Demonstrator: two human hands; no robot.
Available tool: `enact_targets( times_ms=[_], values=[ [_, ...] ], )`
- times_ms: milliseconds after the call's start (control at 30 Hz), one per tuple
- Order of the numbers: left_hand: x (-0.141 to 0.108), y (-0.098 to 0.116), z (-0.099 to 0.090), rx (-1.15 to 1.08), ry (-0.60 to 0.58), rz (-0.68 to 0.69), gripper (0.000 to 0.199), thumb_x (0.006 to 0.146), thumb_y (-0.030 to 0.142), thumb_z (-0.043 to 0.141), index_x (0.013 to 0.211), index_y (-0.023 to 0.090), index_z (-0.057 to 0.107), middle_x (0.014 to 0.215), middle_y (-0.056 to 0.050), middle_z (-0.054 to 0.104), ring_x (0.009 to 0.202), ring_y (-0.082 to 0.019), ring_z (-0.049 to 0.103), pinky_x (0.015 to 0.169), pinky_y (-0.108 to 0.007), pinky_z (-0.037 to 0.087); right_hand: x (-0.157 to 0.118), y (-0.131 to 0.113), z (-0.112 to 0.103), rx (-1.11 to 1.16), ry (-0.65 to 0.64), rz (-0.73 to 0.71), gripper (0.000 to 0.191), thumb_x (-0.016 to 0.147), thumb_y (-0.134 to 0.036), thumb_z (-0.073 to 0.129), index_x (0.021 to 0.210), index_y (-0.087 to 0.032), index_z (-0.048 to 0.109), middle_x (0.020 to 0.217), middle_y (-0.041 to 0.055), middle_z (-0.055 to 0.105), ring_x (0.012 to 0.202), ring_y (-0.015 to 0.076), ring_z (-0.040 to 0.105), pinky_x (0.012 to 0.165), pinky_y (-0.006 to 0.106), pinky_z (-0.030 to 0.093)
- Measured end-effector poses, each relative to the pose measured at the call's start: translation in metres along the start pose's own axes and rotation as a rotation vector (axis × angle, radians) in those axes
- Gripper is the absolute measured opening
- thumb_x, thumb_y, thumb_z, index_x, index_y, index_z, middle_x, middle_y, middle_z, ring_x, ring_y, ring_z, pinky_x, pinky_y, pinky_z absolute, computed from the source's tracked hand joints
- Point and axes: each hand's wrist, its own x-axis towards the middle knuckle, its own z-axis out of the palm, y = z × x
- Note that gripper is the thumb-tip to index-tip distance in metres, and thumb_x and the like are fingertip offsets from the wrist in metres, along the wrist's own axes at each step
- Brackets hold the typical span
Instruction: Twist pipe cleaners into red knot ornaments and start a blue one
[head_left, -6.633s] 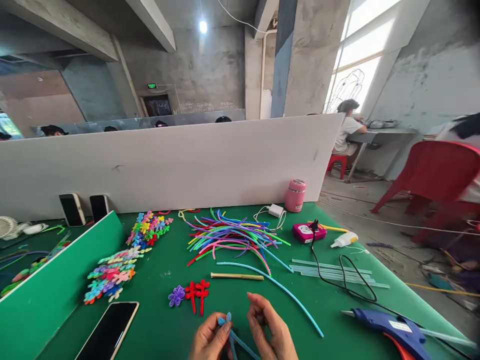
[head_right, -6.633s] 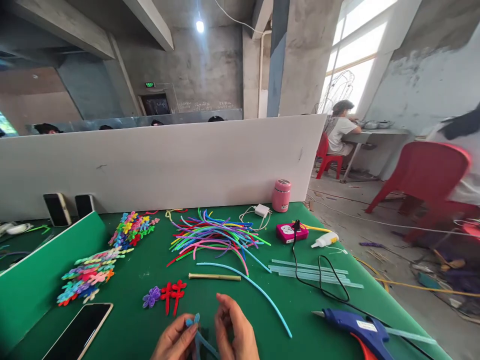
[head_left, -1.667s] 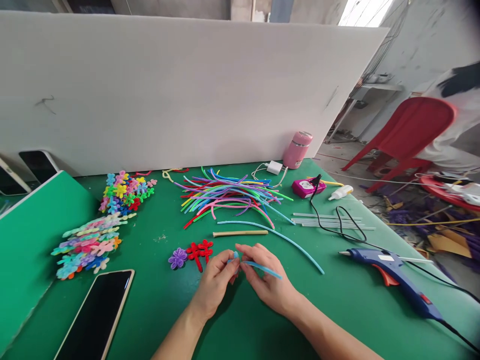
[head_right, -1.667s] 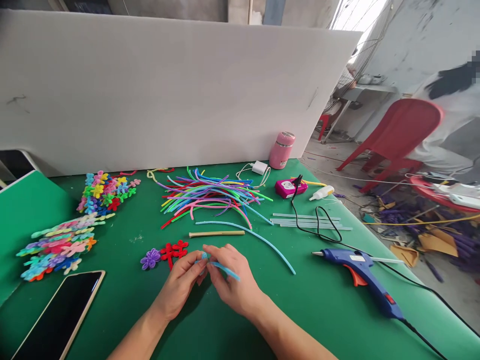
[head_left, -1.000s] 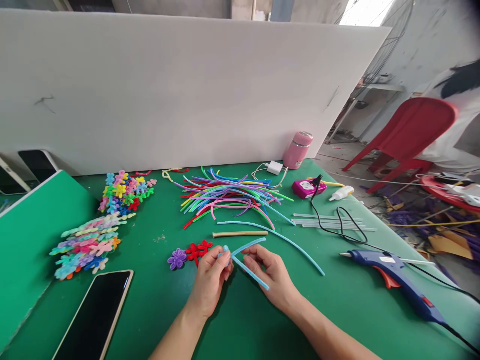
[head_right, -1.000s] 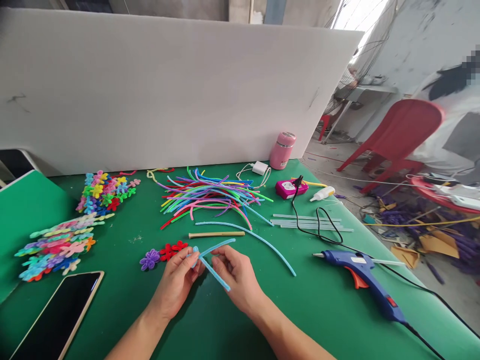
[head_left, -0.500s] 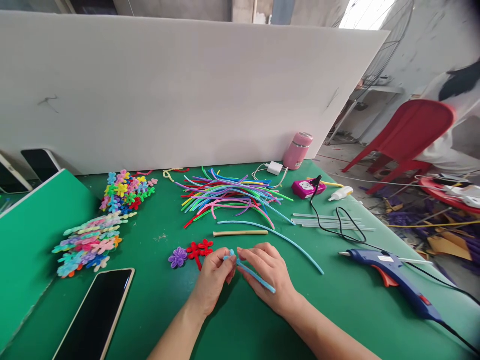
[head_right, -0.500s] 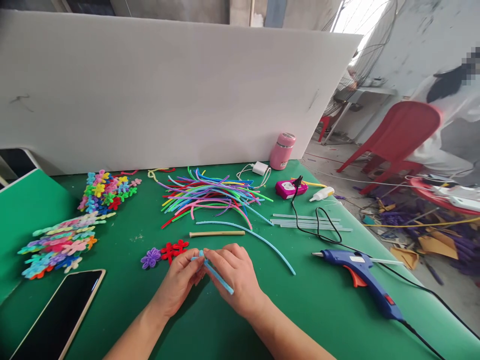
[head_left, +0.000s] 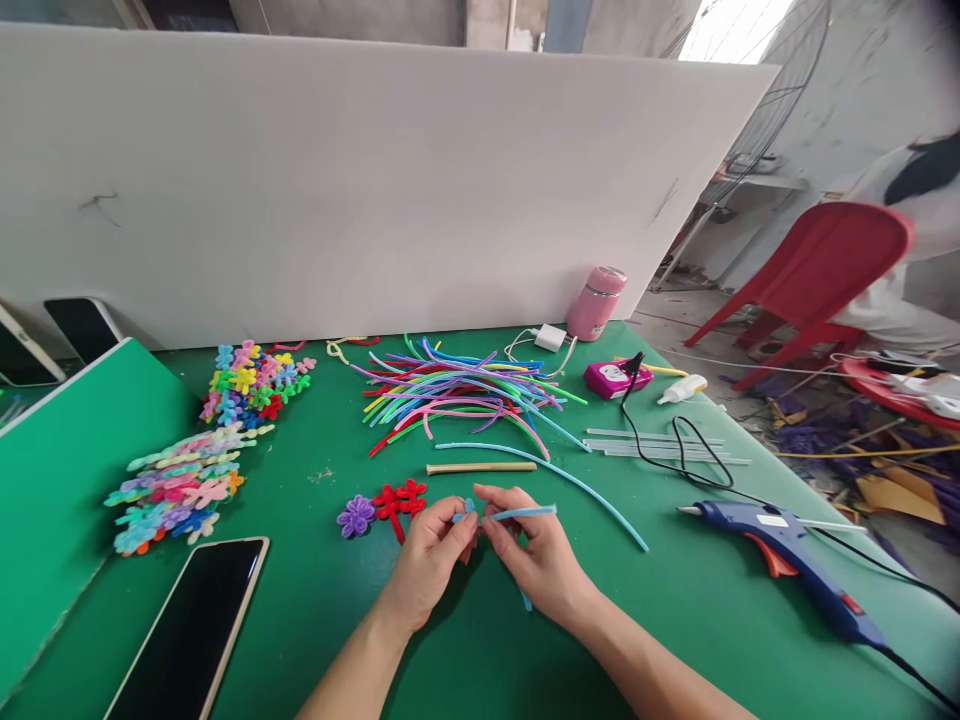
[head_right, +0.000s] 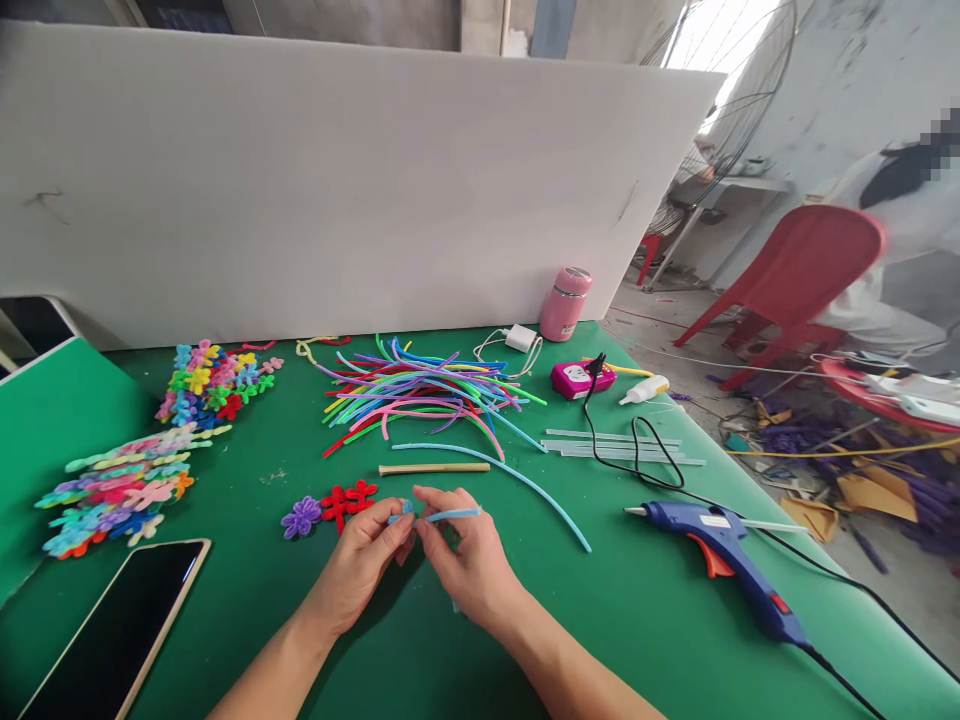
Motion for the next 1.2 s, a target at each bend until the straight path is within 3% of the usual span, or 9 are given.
enact_targets(
  times_ms=[167, 300, 500, 633, 700, 833, 967, 1033, 1200],
  values=[
    [-0.002, 0.006, 0.001, 0.167, 0.018, 0.061, 0.025, 0.082, 0.033, 0.044, 0.062, 0.018, 0.045, 0.057, 0.005, 0.036, 0.054, -0.010, 0.035, 0.052, -0.023, 0.029, 0.004, -0.005, 0.004, 0.635, 0.029, 0.458, 0.031, 0.068, -0.031, 0.064, 0.096, -0.017, 0.060, 0.066, -0.0020, 0.054, 0.063, 0.0109, 0.050, 0.064, 0.025, 0.041],
    [-0.002, 0.007, 0.002, 0.198, 0.029, 0.078, 0.024, 0.081, 0.033, 0.045, 0.062, 0.018, 0.045, 0.059, 0.005, 0.035, 0.054, -0.010, 0.035, 0.051, -0.023, 0.028, 0.007, -0.012, 0.002, 0.836, 0.019, 0.636, 0.035, 0.062, -0.029, 0.070, 0.094, -0.016, 0.061, 0.062, -0.0027, 0.057, 0.061, 0.0093, 0.051, 0.063, 0.022, 0.039],
    [-0.001, 0.001, 0.004, -0.070, 0.021, -0.027, 0.024, 0.079, 0.033, 0.050, 0.060, 0.017, 0.046, 0.056, 0.005, 0.035, 0.054, -0.009, 0.033, 0.050, -0.021, 0.028, 0.005, -0.007, 0.003, 0.786, -0.008, 0.469, 0.037, 0.064, -0.032, 0.069, 0.096, -0.018, 0.058, 0.066, -0.0019, 0.059, 0.065, 0.0128, 0.056, 0.068, 0.027, 0.042],
    [-0.001, 0.001, 0.005, -0.329, 0.056, -0.122, 0.021, 0.075, 0.028, 0.055, 0.060, 0.016, 0.046, 0.056, 0.005, 0.038, 0.055, -0.008, 0.034, 0.051, -0.020, 0.029, 0.003, -0.005, 0.002, 0.652, -0.036, 0.462, 0.034, 0.070, -0.038, 0.063, 0.098, -0.018, 0.056, 0.066, -0.0012, 0.059, 0.063, 0.0120, 0.055, 0.062, 0.024, 0.042],
    [-0.001, 0.001, 0.004, -0.445, 0.092, -0.141, 0.020, 0.074, 0.026, 0.057, 0.059, 0.016, 0.047, 0.056, 0.005, 0.040, 0.055, -0.007, 0.036, 0.052, -0.019, 0.031, 0.001, -0.006, 0.001, 0.503, -0.087, 0.413, 0.026, 0.077, -0.040, 0.053, 0.088, -0.017, 0.058, 0.063, -0.0008, 0.058, 0.058, 0.0112, 0.053, 0.055, 0.023, 0.040],
    [0.002, 0.003, 0.002, -0.537, 0.163, -0.134, 0.021, 0.072, 0.023, 0.059, 0.056, 0.016, 0.046, 0.050, 0.007, 0.040, 0.049, -0.006, 0.035, 0.048, -0.017, 0.029, -0.001, -0.007, -0.005, -0.091, -0.088, 0.039, 0.022, 0.084, -0.028, 0.043, 0.071, -0.015, 0.057, 0.059, 0.0011, 0.055, 0.054, 0.0115, 0.046, 0.051, 0.023, 0.037],
    [0.002, 0.005, 0.003, -0.531, 0.189, -0.152, 0.021, 0.069, 0.024, 0.062, 0.056, 0.016, 0.047, 0.050, 0.007, 0.040, 0.050, -0.006, 0.036, 0.050, -0.018, 0.032, -0.001, -0.008, -0.008, -0.473, 0.022, -0.363, 0.015, 0.080, -0.018, 0.049, 0.092, -0.015, 0.057, 0.077, 0.0065, 0.060, 0.068, 0.0152, 0.049, 0.060, 0.027, 0.040],
    [0.000, 0.005, 0.004, -0.511, 0.177, -0.165, 0.021, 0.068, 0.025, 0.062, 0.055, 0.016, 0.048, 0.051, 0.006, 0.041, 0.051, -0.007, 0.036, 0.051, -0.018, 0.032, -0.001, -0.009, -0.008, -0.590, 0.037, -0.404, 0.022, 0.079, -0.021, 0.052, 0.100, -0.017, 0.057, 0.085, 0.0072, 0.059, 0.072, 0.0160, 0.049, 0.063, 0.028, 0.040],
    [-0.002, 0.005, 0.005, -0.433, 0.163, -0.204, 0.023, 0.067, 0.029, 0.063, 0.056, 0.017, 0.047, 0.051, 0.007, 0.039, 0.050, -0.007, 0.034, 0.050, -0.019, 0.030, -0.001, -0.012, -0.010, -0.699, -0.006, -0.365, 0.023, 0.081, -0.027, 0.052, 0.102, -0.022, 0.060, 0.079, 0.0053, 0.059, 0.070, 0.0164, 0.047, 0.062, 0.028, 0.036]
  ],
)
